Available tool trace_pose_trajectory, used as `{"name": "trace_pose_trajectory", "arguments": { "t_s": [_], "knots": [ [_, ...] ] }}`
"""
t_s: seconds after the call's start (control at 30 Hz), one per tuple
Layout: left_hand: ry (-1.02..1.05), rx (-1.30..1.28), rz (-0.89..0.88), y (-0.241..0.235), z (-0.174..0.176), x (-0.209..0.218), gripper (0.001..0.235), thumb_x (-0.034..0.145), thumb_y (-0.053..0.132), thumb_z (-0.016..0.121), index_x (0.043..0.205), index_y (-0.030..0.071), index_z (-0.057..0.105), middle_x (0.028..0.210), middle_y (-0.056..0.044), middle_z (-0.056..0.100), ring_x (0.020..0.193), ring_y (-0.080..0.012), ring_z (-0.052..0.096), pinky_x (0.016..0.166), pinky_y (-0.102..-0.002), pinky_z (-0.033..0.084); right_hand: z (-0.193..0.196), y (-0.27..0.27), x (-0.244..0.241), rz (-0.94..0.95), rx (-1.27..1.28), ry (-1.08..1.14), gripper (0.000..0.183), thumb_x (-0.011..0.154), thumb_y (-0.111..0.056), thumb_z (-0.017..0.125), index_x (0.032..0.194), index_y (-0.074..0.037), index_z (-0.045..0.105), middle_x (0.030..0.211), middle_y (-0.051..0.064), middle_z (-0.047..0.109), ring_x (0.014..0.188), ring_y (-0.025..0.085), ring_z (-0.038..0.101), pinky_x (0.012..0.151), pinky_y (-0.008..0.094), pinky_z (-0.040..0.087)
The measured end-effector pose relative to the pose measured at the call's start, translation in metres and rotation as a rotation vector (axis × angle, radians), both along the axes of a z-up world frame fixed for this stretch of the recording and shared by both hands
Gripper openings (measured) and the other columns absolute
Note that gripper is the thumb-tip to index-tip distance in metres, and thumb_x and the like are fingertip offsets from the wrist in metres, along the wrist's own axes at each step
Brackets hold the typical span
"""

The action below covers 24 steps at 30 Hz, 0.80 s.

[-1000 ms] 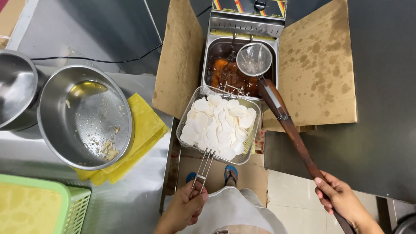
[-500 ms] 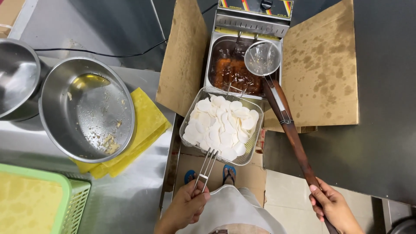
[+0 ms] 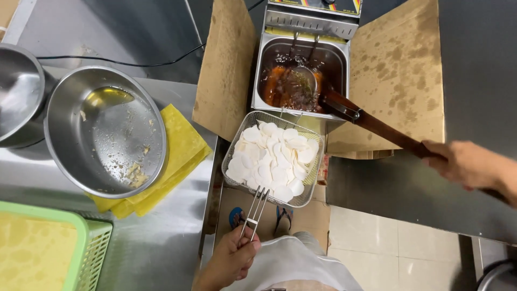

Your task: Deep-frying white food slices in a commercial deep fryer using a basket and a wooden paddle.

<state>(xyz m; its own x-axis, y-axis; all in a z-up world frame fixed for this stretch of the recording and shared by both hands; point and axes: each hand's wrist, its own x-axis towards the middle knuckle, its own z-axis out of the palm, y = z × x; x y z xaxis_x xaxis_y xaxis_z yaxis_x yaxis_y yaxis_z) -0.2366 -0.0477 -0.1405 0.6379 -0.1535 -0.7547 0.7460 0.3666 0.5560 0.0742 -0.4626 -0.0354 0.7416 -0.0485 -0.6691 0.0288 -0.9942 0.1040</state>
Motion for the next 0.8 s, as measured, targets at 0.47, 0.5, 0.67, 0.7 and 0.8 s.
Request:
{"name": "trace_pose_trajectory", "arguments": {
  "t_s": [0.47,0.5,0.67,0.7,0.8],
  "knots": [
    [0.000,0.015,0.121,-0.002,-0.013,-0.014,0.016,0.099,0.005,0.064,0.087,0.007,0.053,0.060,-0.002,0.028,0.048,-0.0128,0.022,0.041,-0.029,0.015,-0.041,-0.061,0.007,-0.514,0.635,0.307,0.068,0.095,-0.016,0.062,0.160,-0.023,0.045,0.065,0.021,0.052,0.039,0.028,0.040,0.027,0.046,0.039],
    [-0.017,0.011,0.115,0.000,-0.010,-0.013,0.016,0.099,0.006,0.063,0.087,0.008,0.052,0.060,-0.002,0.028,0.048,-0.0122,0.021,0.042,-0.029,0.015,-0.049,-0.069,-0.012,-0.595,0.745,0.329,0.065,0.095,-0.015,0.060,0.159,-0.023,0.049,0.064,0.017,0.052,0.038,0.023,0.037,0.026,0.041,0.035],
    [-0.042,-0.004,0.106,0.008,-0.013,-0.005,0.016,0.101,0.008,0.065,0.092,0.007,0.052,0.063,-0.001,0.031,0.047,-0.0109,0.025,0.040,-0.028,0.018,-0.074,-0.055,-0.107,-0.821,0.943,0.219,0.060,0.095,-0.014,0.061,0.155,-0.016,0.059,0.062,0.009,0.051,0.040,0.014,0.029,0.033,0.029,0.020],
    [-0.021,0.009,0.094,0.009,-0.013,-0.004,0.016,0.100,0.011,0.067,0.093,0.008,0.053,0.065,-0.001,0.033,0.048,-0.0110,0.026,0.041,-0.028,0.019,-0.092,-0.060,-0.119,-0.825,1.038,0.220,0.058,0.097,-0.013,0.058,0.154,-0.012,0.056,0.063,0.011,0.051,0.037,0.013,0.030,0.030,0.029,0.022],
    [0.005,0.026,0.071,0.009,-0.010,0.001,0.017,0.099,0.013,0.068,0.093,0.009,0.053,0.066,-0.001,0.033,0.050,-0.0115,0.027,0.044,-0.027,0.019,-0.118,-0.059,-0.154,-0.854,1.179,0.163,0.050,0.098,-0.012,0.055,0.148,-0.006,0.058,0.063,0.013,0.050,0.032,0.012,0.032,0.026,0.028,0.024]
  ]
}}
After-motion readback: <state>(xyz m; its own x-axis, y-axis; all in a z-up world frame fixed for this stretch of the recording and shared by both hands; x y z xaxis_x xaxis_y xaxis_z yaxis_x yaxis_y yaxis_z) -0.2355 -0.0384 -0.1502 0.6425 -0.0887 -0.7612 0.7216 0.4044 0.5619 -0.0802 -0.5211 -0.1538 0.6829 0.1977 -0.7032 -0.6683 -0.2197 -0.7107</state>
